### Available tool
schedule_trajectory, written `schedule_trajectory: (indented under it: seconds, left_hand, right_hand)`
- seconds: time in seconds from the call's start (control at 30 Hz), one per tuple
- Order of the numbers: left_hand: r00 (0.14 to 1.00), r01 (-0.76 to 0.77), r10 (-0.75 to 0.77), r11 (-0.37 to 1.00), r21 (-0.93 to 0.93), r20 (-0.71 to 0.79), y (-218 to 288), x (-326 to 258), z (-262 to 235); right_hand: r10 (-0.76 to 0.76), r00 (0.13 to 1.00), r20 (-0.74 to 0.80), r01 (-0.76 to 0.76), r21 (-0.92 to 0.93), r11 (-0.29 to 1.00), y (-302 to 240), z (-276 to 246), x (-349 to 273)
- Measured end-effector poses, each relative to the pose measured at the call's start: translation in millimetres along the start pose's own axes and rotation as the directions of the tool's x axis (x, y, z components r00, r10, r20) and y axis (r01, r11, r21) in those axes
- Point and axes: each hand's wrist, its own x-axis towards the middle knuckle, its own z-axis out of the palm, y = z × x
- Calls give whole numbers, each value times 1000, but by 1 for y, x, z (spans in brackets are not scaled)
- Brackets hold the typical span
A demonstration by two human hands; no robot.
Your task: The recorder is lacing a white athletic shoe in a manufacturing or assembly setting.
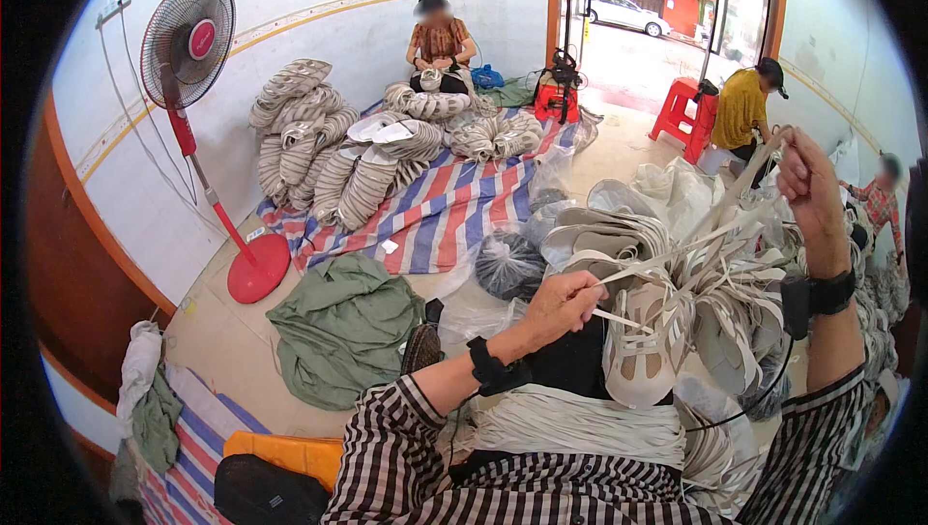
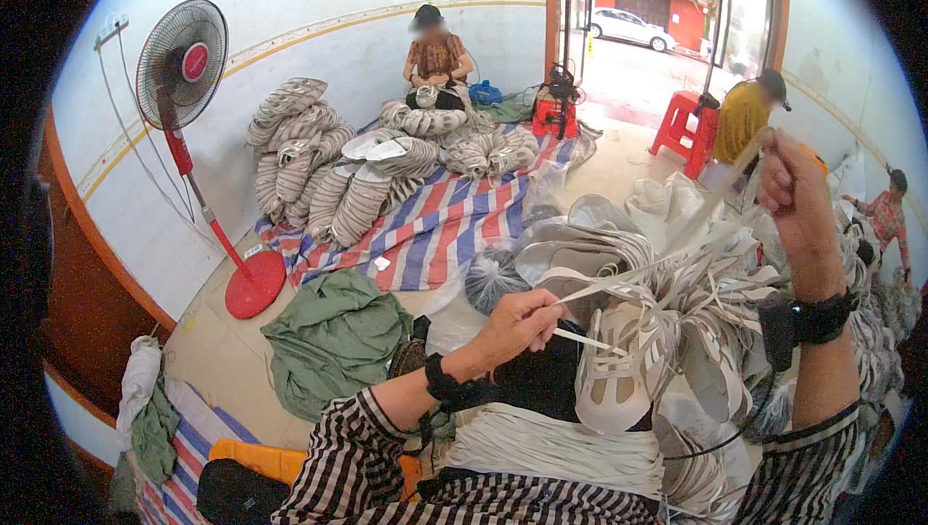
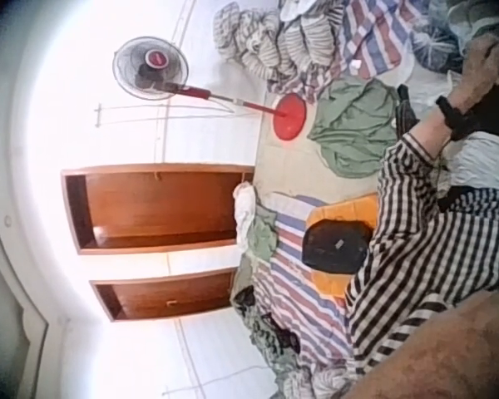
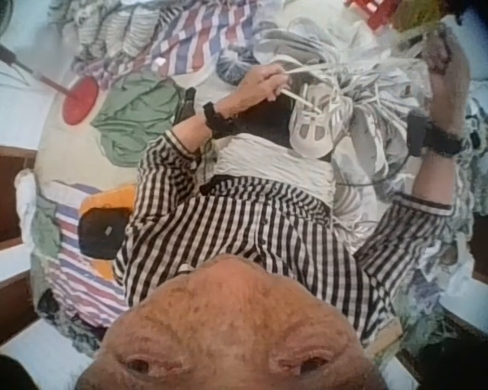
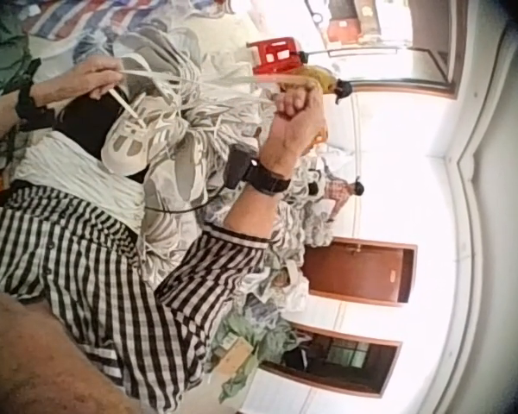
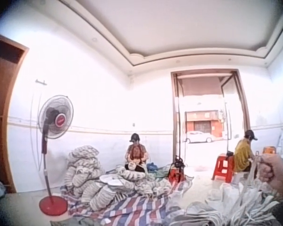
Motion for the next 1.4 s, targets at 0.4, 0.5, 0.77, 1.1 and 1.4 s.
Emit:
schedule_trajectory:
  seconds: [0.4, 0.5, 0.77, 1.1, 1.4]
  left_hand:
    - [949, 169, -151, 985, 42, -277, -10, -68, -97]
    - [926, 176, -242, 956, -236, -291, -19, -73, -147]
    - [817, 54, -344, 845, -532, -463, -65, -93, -234]
    - [647, 386, -490, 871, -303, -584, -182, -135, -317]
    - [803, 430, 60, 632, 645, -593, -196, -92, -235]
  right_hand:
    - [-111, 939, -327, 52, -185, 981, 11, -146, 7]
    - [-76, 942, -328, 21, -170, 985, 18, -167, 6]
    - [-59, 933, -356, -58, -310, 949, 43, -223, 16]
    - [84, 958, -275, -278, -960, 36, 132, -276, -10]
    - [-60, 923, 381, 383, -889, 252, 132, -64, -107]
